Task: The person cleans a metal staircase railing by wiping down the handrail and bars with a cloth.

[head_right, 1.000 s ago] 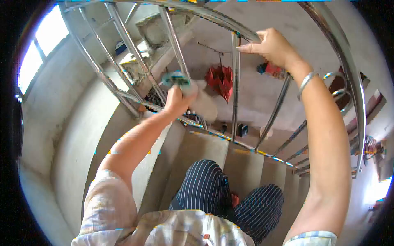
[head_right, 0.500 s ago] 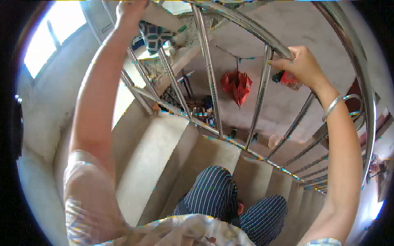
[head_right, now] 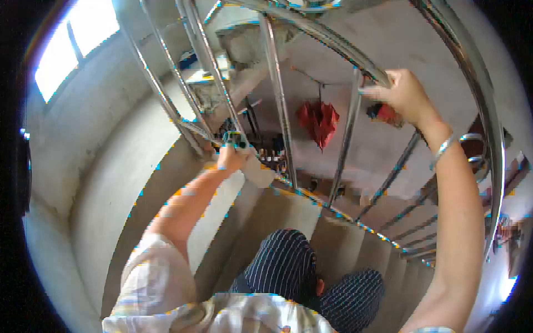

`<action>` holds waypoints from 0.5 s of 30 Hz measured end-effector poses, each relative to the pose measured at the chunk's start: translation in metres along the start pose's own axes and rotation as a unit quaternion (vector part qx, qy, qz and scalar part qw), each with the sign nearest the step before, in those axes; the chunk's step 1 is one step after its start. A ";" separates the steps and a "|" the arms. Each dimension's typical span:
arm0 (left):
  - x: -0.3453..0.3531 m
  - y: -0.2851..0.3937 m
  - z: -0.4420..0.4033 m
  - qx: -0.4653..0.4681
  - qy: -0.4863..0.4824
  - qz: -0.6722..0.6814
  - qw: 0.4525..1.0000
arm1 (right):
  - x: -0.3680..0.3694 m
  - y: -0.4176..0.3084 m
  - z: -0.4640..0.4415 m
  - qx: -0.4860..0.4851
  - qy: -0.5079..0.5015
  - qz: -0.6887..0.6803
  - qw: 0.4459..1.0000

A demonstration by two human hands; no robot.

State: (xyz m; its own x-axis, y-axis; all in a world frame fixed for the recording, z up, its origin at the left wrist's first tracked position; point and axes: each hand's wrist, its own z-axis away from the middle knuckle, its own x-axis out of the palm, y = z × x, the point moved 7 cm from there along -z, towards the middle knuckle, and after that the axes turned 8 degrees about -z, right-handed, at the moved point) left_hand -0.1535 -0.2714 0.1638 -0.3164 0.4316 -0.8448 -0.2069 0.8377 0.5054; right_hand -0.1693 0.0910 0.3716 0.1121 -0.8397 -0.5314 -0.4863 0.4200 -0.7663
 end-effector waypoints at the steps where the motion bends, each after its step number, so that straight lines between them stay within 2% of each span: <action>1: -0.030 0.010 -0.006 0.025 0.043 0.000 0.999 | 0.002 0.000 -0.003 0.005 -0.004 0.004 1.000; 2: -0.057 0.010 -0.023 0.093 0.072 0.079 0.990 | 0.001 0.001 -0.005 -0.010 -0.011 0.011 1.000; 3: -0.117 0.042 -0.003 0.098 0.158 0.116 0.976 | 0.004 -0.001 -0.005 -0.018 -0.014 0.007 1.000; 4: -0.156 0.042 -0.019 0.099 0.200 0.135 0.965 | 0.005 -0.003 -0.003 -0.019 -0.009 0.002 1.000; 5: -0.204 0.043 -0.029 0.162 0.275 0.198 0.927 | 0.004 -0.004 -0.003 -0.016 -0.003 -0.002 1.000; 6: -0.252 0.025 -0.056 0.170 0.308 0.234 0.906 | 0.002 -0.001 -0.005 0.001 -0.013 -0.011 1.000; 7: -0.297 0.029 -0.058 0.211 0.448 0.104 0.863 | 0.003 -0.004 -0.005 0.003 -0.014 -0.013 1.000; 8: -0.339 0.028 -0.066 0.126 0.467 -0.009 0.875 | 0.004 -0.005 -0.004 0.022 -0.016 -0.008 1.000; 9: -0.379 0.039 -0.067 0.113 0.523 0.029 0.845 | 0.004 -0.004 -0.003 0.042 -0.016 -0.002 0.999; 15: -0.386 0.074 -0.106 0.125 0.528 0.020 0.840 | 0.007 -0.003 -0.005 0.014 -0.012 -0.010 1.000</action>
State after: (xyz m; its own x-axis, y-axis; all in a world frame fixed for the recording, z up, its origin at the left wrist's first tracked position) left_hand -0.1447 -0.4114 0.5463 -0.9904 0.0345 -0.1341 -0.0170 0.9308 0.3650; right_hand -0.1709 0.0823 0.3722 0.1422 -0.8397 -0.5242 -0.4598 0.4129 -0.7862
